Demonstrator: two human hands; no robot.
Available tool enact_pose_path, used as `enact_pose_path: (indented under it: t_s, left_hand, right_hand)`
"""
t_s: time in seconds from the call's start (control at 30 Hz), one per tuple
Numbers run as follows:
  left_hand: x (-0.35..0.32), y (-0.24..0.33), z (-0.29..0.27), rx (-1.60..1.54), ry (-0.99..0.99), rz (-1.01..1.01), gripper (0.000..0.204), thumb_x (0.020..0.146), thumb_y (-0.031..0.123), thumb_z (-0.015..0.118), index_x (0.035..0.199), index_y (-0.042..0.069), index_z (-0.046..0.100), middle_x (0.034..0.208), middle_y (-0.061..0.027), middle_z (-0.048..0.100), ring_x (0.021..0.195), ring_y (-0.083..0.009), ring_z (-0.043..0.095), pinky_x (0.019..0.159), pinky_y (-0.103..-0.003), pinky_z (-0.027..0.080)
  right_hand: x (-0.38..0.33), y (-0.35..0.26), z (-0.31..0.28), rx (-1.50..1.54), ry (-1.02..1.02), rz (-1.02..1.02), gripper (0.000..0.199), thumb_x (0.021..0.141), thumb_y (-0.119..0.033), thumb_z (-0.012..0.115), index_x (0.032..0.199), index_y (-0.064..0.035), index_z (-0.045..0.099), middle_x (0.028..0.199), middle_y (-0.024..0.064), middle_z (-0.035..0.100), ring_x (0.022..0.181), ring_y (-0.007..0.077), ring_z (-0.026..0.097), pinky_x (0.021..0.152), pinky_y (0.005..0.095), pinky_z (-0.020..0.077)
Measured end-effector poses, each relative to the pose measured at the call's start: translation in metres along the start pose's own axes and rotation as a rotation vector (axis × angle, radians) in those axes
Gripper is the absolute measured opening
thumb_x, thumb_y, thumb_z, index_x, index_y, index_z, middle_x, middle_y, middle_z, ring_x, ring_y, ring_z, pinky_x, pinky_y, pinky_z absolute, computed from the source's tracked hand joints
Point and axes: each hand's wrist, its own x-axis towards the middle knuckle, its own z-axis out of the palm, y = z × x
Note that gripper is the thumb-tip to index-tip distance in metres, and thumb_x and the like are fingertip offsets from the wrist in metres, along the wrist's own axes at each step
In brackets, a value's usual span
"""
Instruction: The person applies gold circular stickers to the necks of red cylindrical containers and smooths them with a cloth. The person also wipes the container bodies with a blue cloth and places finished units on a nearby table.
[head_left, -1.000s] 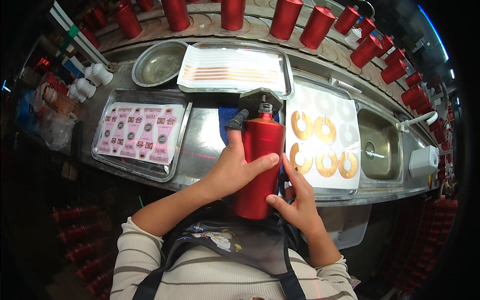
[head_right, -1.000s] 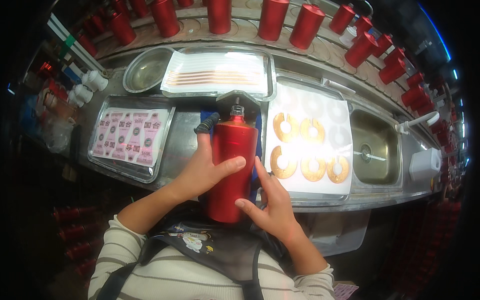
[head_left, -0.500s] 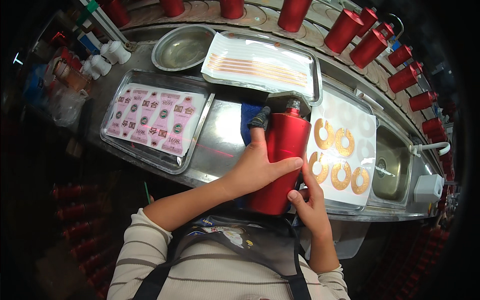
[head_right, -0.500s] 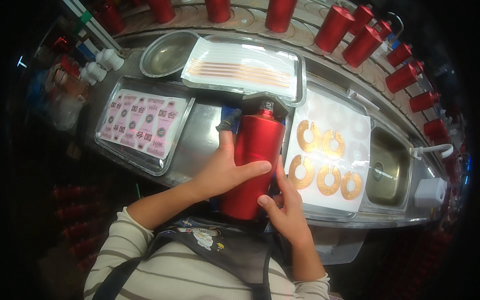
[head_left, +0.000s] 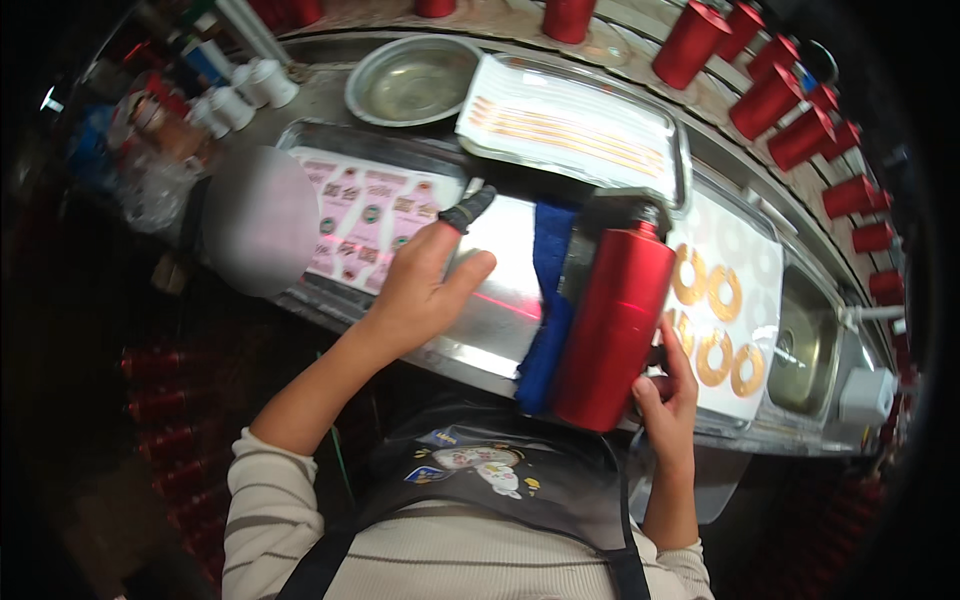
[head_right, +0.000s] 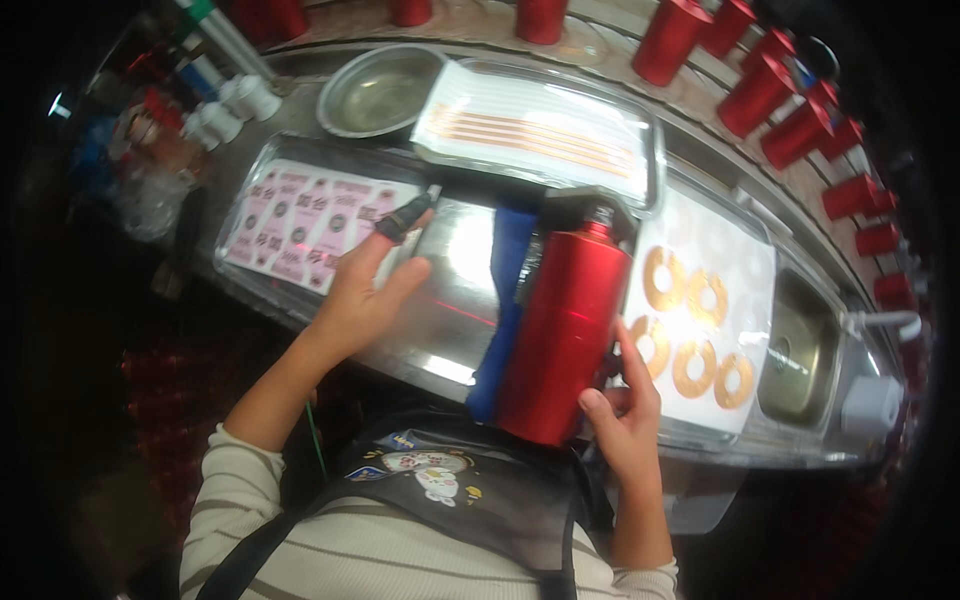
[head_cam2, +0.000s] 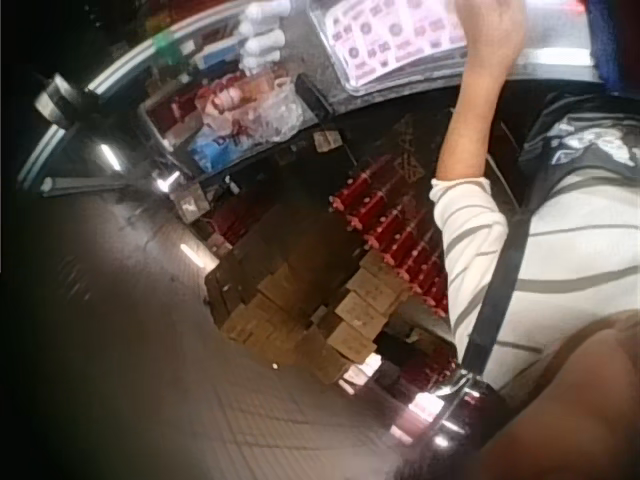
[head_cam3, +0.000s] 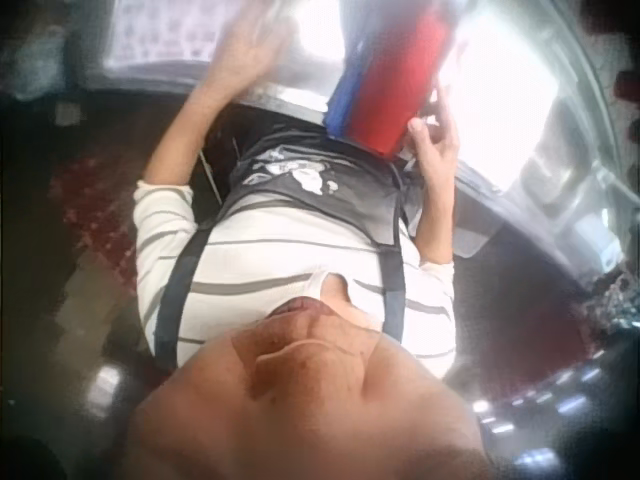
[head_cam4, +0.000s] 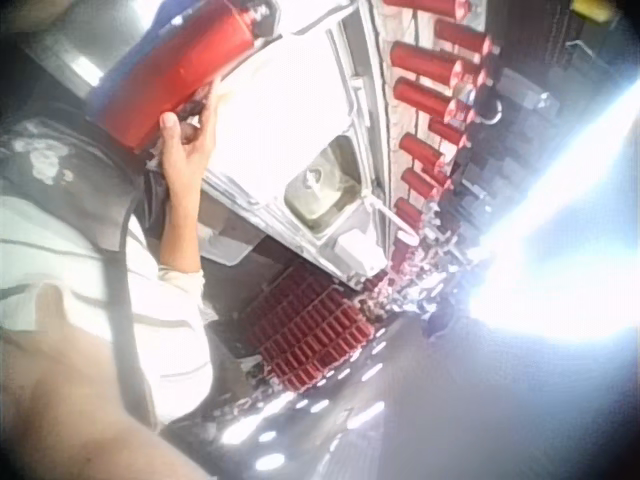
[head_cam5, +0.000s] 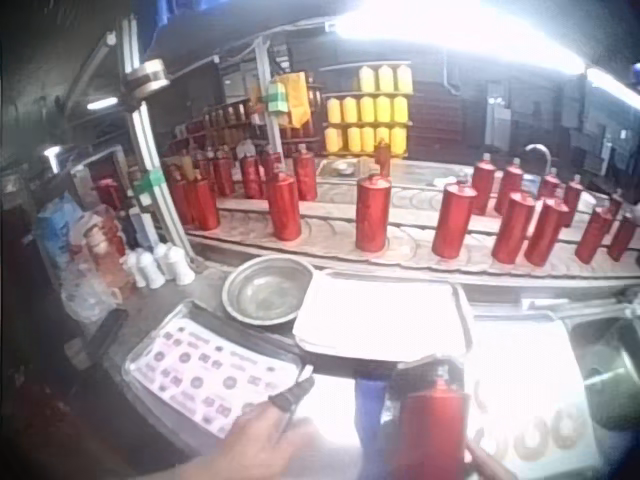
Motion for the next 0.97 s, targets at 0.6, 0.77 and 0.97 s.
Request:
enact_pose_path:
  t_s: [0.6,0.77,0.97]
  left_hand:
    - [0.035,0.037,0.088,0.172,-0.025,0.544,0.051,0.085,0.038,0.067,0.119,0.0,0.067,0.16,-0.0359,0.012,0.144,-0.0546,0.021,0.113,-0.069,0.017]
    - [0.03,0.042,0.085,0.193,-0.006,0.537,0.06,0.087,0.036,0.067,0.136,0.004,0.058,0.161,-0.035,0.008,0.146,-0.0531,0.02,0.115,-0.064,0.018]
    - [0.016,0.015,0.117,-0.208,0.084,0.328,0.074,0.084,0.048,0.074,0.137,0.0,0.054,0.158,-0.039,0.012,0.141,-0.0572,0.027,0.114,-0.063,0.025]
  right_hand:
    - [0.009,0.001,0.002,-0.105,-0.014,-0.076,0.081,0.085,-0.025,0.078,0.152,-0.0011,0.039,0.121,0.0071,0.059,0.066,0.001,0.046,0.056,0.0155,0.0378]
    - [0.024,-0.01,-0.01,-0.192,0.156,-0.175,0.091,0.072,-0.025,0.089,0.149,-0.0019,0.045,0.126,0.0083,0.059,0.059,0.0007,0.039,0.052,0.0159,0.0347]
    - [0.063,-0.04,0.018,-0.369,0.085,-0.385,0.095,0.072,-0.02,0.088,0.152,-0.002,0.04,0.142,0.0165,0.056,0.055,0.0019,0.038,0.051,0.0162,0.0355]
